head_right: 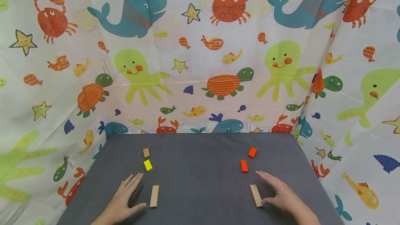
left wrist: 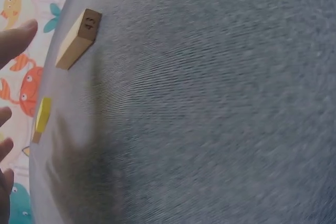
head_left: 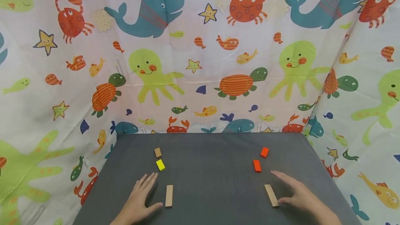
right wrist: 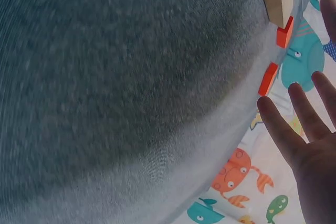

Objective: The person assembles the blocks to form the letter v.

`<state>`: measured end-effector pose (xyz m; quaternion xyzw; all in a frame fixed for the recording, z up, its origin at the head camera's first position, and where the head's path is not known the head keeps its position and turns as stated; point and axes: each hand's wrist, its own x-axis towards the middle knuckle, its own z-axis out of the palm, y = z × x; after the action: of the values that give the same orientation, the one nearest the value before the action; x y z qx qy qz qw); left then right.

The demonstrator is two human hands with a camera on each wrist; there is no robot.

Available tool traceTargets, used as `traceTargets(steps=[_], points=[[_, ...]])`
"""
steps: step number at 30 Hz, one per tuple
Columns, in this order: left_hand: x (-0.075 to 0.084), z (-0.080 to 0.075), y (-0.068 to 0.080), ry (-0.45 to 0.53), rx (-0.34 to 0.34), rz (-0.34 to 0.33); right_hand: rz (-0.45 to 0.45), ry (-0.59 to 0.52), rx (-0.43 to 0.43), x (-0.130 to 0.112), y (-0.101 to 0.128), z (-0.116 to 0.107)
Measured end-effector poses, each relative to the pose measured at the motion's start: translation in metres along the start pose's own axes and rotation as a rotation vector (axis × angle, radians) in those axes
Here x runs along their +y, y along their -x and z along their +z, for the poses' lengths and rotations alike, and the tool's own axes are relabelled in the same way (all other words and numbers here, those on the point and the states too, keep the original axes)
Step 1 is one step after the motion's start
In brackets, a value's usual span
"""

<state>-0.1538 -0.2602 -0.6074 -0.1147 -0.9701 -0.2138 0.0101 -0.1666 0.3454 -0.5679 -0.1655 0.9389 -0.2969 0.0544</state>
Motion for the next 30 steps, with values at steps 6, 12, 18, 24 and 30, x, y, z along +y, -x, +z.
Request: traceTargets(steps=[6, 12, 18, 24, 30], points=[[0.001, 0.010, -0.002, 0.131, -0.054, 0.097, 0.020, 0.002, -0.062, 0.003, -0.002, 0.008], [0.000, 0.021, -0.006, 0.150, -0.104, 0.183, 0.031, -0.040, -0.122, 0.006, -0.004, 0.014], [0.002, 0.024, -0.010, 0.188, -0.195, 0.194, 0.019, -0.019, -0.175, 0.009, -0.006, 0.018], [0.012, 0.019, -0.013, 0.239, -0.283, 0.152, 0.011, -0.054, -0.192, 0.009, -0.005, 0.019], [0.017, 0.018, -0.012, 0.270, -0.304, 0.128, -0.002, -0.008, -0.210, 0.011, -0.005, 0.022]])
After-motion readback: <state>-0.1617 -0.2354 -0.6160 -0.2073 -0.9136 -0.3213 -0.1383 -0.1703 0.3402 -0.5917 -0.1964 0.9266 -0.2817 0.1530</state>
